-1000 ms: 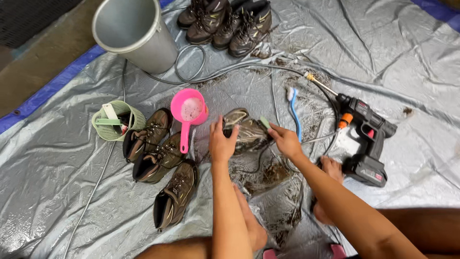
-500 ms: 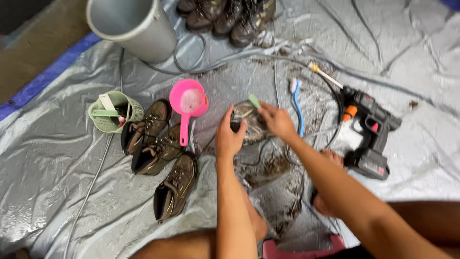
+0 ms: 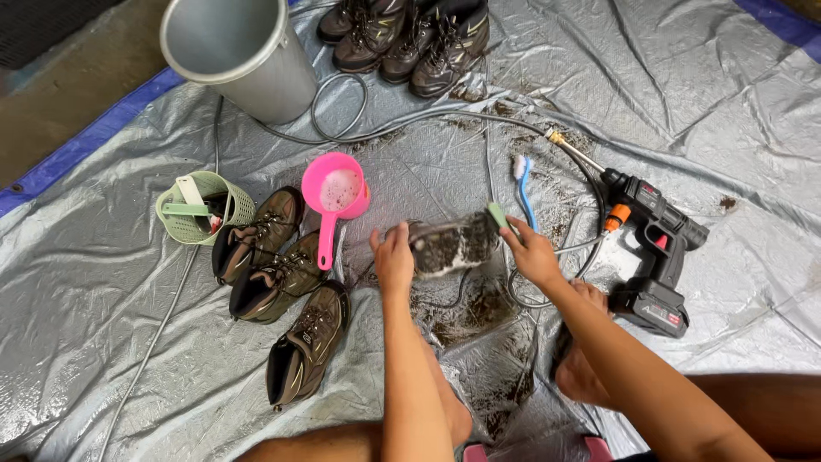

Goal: The person scrubs a brown hiking boot with a green brush and soapy water, then uses a handheld power washer to rinse the boot. The person handles the boot with both hands, turning it to clean different sides.

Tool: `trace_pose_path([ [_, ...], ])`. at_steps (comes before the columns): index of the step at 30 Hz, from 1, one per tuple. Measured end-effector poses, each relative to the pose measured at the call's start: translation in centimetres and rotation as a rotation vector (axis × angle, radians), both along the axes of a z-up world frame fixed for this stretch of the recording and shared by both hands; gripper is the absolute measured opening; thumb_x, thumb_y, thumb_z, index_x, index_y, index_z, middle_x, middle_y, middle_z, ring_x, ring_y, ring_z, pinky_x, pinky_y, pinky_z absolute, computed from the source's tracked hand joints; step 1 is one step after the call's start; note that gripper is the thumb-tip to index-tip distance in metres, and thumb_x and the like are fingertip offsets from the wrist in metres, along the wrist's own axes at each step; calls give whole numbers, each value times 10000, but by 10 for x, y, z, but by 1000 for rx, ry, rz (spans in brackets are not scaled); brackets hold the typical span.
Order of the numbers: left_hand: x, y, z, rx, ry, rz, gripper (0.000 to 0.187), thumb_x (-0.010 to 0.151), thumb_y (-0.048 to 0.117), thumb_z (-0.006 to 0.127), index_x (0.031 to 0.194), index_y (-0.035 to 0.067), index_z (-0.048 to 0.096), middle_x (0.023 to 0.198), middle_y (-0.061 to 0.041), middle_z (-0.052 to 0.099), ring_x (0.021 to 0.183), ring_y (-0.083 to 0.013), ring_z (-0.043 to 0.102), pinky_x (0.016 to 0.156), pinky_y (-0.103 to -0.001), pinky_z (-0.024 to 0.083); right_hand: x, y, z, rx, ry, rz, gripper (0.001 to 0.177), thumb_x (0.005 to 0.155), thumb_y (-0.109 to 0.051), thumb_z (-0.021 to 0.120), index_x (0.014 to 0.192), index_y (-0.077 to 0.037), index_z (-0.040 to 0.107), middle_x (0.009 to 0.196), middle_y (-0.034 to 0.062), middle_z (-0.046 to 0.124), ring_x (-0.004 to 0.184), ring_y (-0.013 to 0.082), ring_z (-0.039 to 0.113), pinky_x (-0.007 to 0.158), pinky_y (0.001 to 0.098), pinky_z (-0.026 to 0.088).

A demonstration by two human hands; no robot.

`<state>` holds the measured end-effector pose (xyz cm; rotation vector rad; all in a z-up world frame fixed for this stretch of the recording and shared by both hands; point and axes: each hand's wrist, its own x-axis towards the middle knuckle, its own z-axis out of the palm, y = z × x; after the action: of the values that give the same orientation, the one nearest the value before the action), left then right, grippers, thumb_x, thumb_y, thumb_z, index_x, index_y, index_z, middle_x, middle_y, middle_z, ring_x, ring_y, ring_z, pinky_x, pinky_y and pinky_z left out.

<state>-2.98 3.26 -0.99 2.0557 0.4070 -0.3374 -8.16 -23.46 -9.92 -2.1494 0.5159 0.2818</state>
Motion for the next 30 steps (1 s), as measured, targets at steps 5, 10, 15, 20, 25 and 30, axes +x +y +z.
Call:
trace_pose_path([
  [5, -9, 1, 50, -267, 127, -214, 1370, 695, 515, 974, 1769, 166, 198, 1818, -276, 88, 1520, -519, 428, 1080, -581, 605, -12, 74, 61, 197, -136, -74, 543, 1145, -463, 568, 1621, -202, 573, 941, 167, 780, 923, 334, 681, 821, 454, 540],
  [10, -4, 10, 34, 34, 32, -385, 1300, 742, 267, 1003, 1786, 224, 229, 1618, -348, 415, 1517, -593, 440, 1215, -647, 457, -8, 60, 24, 71, -225, 190, 571, 1159, -388, 585, 1676, -155, 521, 1020, 192, 781, 687, 224, 698, 585, 340, 544],
  [15, 1, 23, 17, 285, 7, -429, 1064, 607, 624, 978, 1522, 260, 576, 1453, -157, 688, 1416, -434, 617, 1127, -608, 515, -5, 45, 54, -25, -183, 94, 524, 1139, -482, 589, 1584, -211, 643, 1280, 300, 756, 1137, 558, 721, 981, 675, 565],
  [20, -5, 17, -4, 242, -20, -432, 1034, 595, 583, 991, 1481, 293, 544, 1411, -176, 664, 1368, -411, 604, 1106, -541, 512, -2, 27, 21, -208, -301, 247, 479, 1103, -467, 581, 1540, -294, 671, 1101, 234, 787, 1054, 507, 746, 917, 615, 600],
  [25, -16, 15, -2, -21, -2, -363, 1156, 631, 455, 1006, 1620, 274, 438, 1578, -299, 557, 1492, -523, 523, 1218, -616, 441, 33, 9, -21, -154, -85, 62, 466, 1090, -534, 620, 1505, -341, 708, 1252, 215, 792, 1202, 475, 722, 1057, 586, 576],
  [30, -22, 14, -1, -21, 4, -298, 1129, 666, 472, 1008, 1635, 221, 485, 1601, -212, 579, 1556, -425, 484, 1274, -577, 401, 50, 11, -56, -85, -116, -7, 534, 1139, -548, 600, 1485, -161, 726, 1186, 257, 789, 1186, 466, 735, 999, 579, 598],
])
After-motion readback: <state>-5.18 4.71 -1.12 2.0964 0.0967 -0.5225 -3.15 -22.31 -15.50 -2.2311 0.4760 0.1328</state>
